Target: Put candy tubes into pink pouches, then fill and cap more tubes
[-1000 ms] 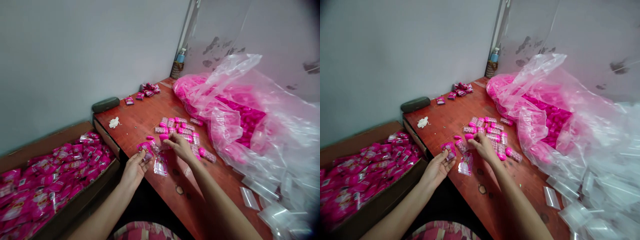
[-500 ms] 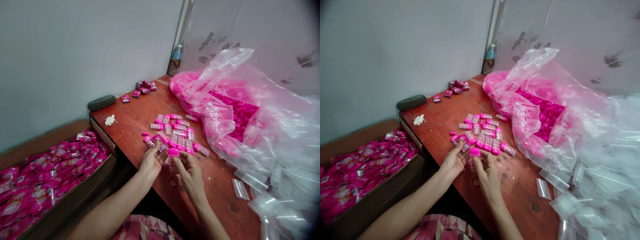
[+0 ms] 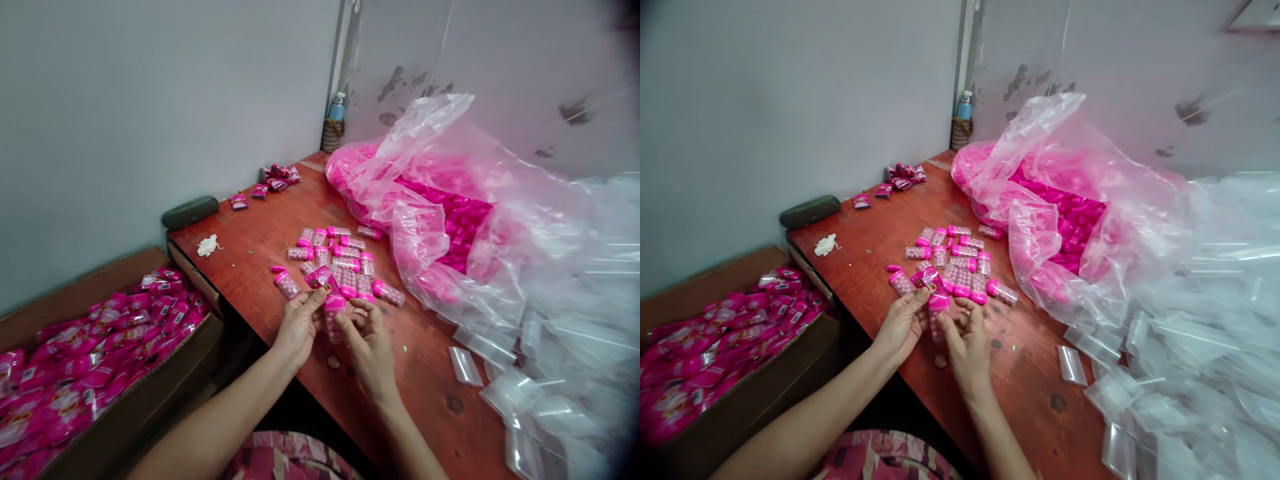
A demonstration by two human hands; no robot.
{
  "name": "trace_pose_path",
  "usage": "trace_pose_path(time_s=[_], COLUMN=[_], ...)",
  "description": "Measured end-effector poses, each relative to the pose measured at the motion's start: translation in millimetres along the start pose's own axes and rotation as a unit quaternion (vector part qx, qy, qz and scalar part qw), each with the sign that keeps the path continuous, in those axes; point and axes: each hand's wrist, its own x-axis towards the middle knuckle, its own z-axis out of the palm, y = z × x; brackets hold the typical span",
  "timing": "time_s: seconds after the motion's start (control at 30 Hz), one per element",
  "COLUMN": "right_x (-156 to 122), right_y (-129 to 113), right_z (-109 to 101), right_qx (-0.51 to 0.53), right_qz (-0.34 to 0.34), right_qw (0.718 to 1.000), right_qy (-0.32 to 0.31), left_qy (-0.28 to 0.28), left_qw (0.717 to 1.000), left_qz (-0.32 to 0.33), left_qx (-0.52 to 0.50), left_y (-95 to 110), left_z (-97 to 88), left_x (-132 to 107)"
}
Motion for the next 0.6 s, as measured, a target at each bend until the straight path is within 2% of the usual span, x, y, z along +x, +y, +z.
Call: trace_pose_path(time_s=[0.13, 0.27, 0.37, 0.47, 0.53, 0.6], right_x=[-1.8, -1.2, -0.9, -1.4, -1.5, -0.9], right_y=[7.5, 6.6, 6.7, 11.2, 13.9, 14.0], right_z=[2.9, 8.0, 7.3, 2.8, 0.7, 1.0], right_qx=[-0.019, 0.058, 0.078, 0.041, -0.004, -0.001], right_qz=[-0.044, -0.023, -0.014, -0.029, -0.060, -0.056], right_qw=[0.999, 0.998, 0.997, 0.999, 0.998, 0.998], right_qy=[0.005, 0.000, 0.003, 0.009, 0.019, 0.015], left_qy=[-0.024, -0.024, -0.023, -0.039, -0.066, -0.071], left_qw=[0.999, 0.998, 0.996, 0.988, 0.980, 0.980], left_qz=[0.019, -0.003, -0.006, 0.011, -0.006, -0.020], left_qx=[0.041, 0.051, 0.083, 0.152, 0.186, 0.186], left_y=[4.4, 3.1, 0.3, 0.3, 1.8, 3.1], left_z=[-0.4, -1.3, -5.6, -11.3, -13.6, -14.2], left_x=[-2.8, -3.2, 0.2, 4.2, 5.4, 5.2])
